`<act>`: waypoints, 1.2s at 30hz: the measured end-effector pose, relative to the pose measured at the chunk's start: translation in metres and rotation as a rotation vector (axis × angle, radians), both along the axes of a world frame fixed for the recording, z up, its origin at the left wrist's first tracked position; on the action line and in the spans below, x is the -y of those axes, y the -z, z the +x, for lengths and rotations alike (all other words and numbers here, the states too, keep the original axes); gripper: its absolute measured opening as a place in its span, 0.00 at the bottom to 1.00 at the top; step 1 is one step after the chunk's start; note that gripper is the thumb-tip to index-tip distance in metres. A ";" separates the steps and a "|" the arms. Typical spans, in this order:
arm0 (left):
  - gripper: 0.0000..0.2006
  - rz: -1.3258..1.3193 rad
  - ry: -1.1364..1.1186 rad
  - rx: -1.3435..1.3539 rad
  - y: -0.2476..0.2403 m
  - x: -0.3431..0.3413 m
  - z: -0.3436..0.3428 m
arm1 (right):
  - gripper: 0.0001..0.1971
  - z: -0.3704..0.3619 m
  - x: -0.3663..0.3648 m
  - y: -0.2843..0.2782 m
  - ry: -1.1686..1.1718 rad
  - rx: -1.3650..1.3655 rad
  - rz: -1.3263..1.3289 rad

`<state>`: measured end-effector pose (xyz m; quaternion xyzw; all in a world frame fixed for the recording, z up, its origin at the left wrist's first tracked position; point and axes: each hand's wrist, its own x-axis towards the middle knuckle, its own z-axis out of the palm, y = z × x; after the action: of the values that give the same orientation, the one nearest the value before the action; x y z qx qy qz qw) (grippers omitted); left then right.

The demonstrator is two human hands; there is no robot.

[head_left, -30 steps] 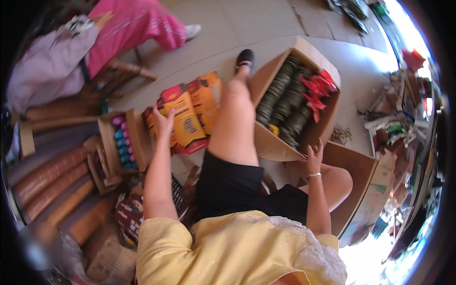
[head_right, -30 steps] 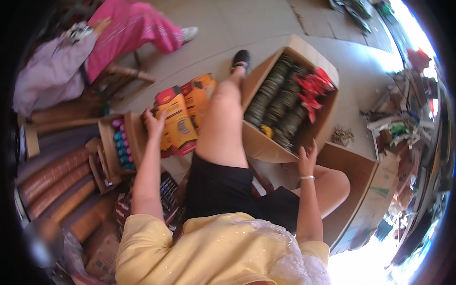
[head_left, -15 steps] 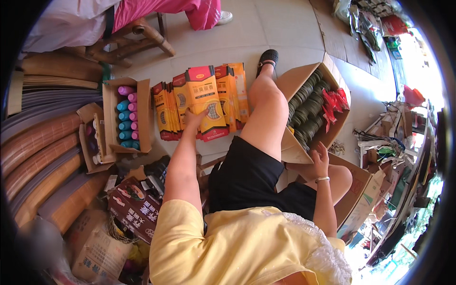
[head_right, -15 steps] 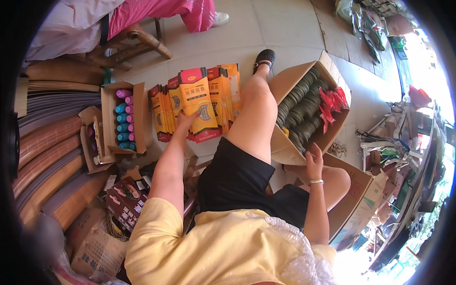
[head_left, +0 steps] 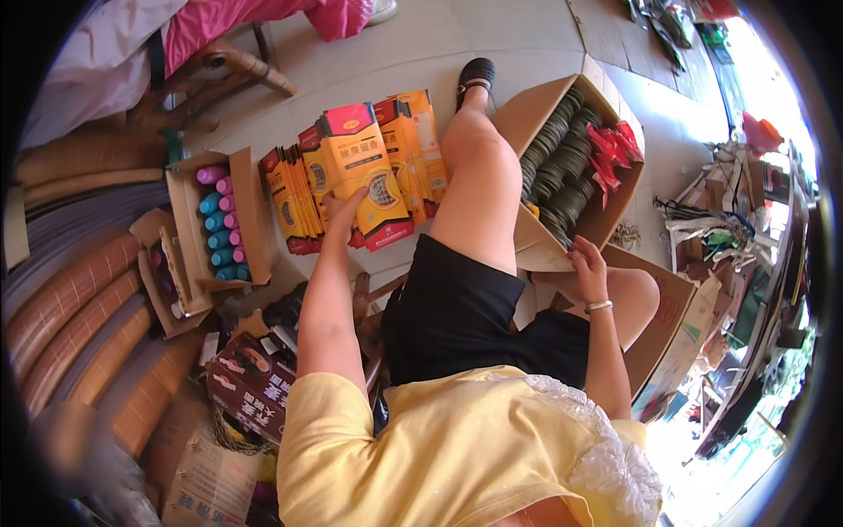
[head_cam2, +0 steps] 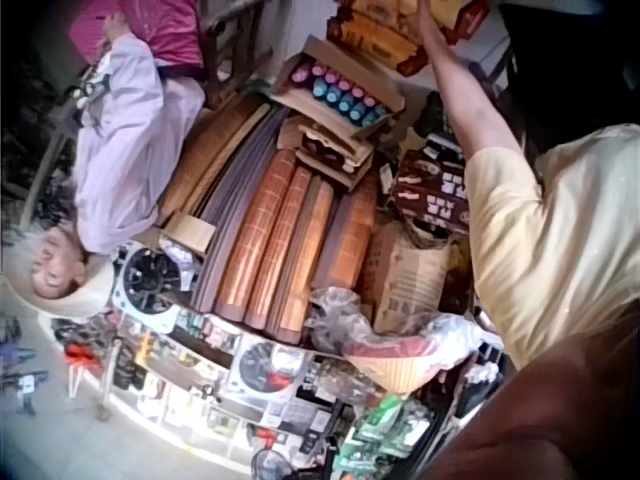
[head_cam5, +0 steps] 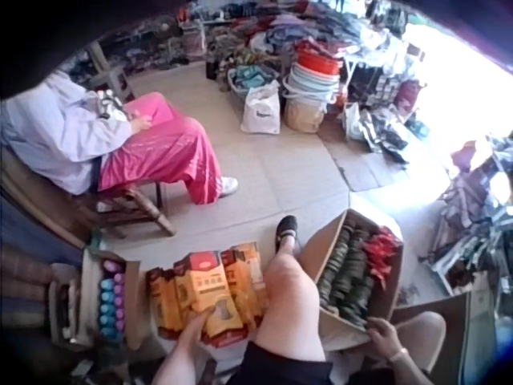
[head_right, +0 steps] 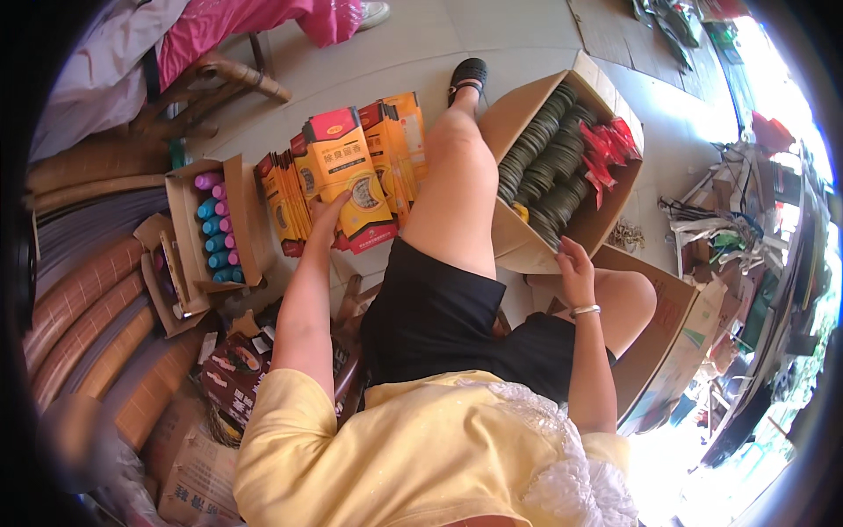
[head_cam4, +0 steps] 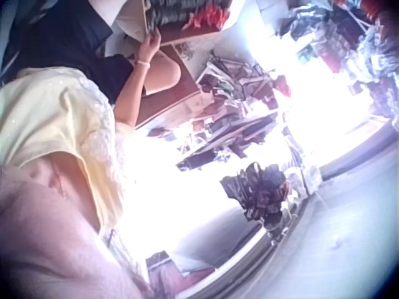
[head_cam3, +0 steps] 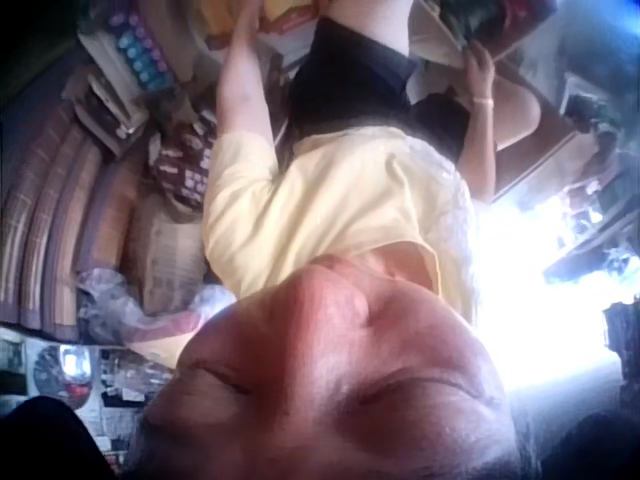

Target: The person organizes merchandise by placing packets and boxes into a larger container and then reviews a document.

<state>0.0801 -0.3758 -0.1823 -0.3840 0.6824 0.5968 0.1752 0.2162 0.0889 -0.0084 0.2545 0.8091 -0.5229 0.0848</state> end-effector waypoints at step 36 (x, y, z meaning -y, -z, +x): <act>0.31 1.077 0.699 0.220 -0.153 -0.404 0.130 | 0.45 0.026 -0.103 -0.151 -0.181 0.360 -0.134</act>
<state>0.2097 0.0281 -0.0292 -0.0565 0.3504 0.7205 0.5958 0.2425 0.1916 0.1431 0.2638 0.7640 -0.5116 0.2915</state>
